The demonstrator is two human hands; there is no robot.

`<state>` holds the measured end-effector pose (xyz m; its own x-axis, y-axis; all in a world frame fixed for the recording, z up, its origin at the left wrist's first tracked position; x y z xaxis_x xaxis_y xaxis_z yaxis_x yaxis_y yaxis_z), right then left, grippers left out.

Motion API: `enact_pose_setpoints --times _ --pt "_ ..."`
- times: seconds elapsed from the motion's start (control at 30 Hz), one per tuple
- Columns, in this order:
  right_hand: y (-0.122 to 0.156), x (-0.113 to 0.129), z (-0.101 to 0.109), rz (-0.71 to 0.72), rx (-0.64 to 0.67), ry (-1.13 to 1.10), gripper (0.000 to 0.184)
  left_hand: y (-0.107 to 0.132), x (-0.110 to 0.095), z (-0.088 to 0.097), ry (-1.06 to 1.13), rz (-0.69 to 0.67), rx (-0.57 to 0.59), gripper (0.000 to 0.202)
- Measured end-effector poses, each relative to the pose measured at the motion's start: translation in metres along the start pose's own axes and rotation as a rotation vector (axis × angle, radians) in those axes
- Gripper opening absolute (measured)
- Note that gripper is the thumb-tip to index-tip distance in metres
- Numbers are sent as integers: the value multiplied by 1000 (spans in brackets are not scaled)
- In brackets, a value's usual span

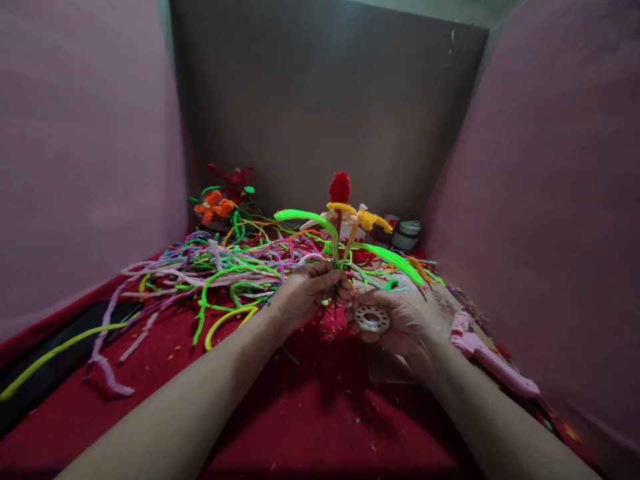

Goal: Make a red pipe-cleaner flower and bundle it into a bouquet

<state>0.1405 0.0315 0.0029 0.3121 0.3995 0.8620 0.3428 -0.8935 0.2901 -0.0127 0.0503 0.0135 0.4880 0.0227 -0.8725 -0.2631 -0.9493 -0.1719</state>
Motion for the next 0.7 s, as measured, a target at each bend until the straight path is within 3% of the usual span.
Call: enact_pose_setpoints --times 0.17,0.33,0.47,0.7 --pt "6 12 -3 385 -149 208 7 -3 5 5 -82 34 -157 16" --pt "9 17 -7 627 -198 323 9 1 17 -4 -150 132 -73 20" --pt "9 18 -9 672 -237 360 10 4 19 -9 -218 84 -55 22" --pt "6 17 -9 594 -218 371 7 8 12 -13 -275 87 -56 21"
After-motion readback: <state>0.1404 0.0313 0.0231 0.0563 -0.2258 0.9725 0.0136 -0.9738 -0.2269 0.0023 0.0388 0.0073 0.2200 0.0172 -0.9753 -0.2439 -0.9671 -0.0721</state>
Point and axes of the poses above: each hand's wrist, its own y-axis away from the middle knuckle, its own z-axis out of the back of the hand, x = y × z, the point moved 2 cm from there along -y, towards the middle knuckle, and after that the axes turned 9 degrees about -x, right-handed, at the moved point
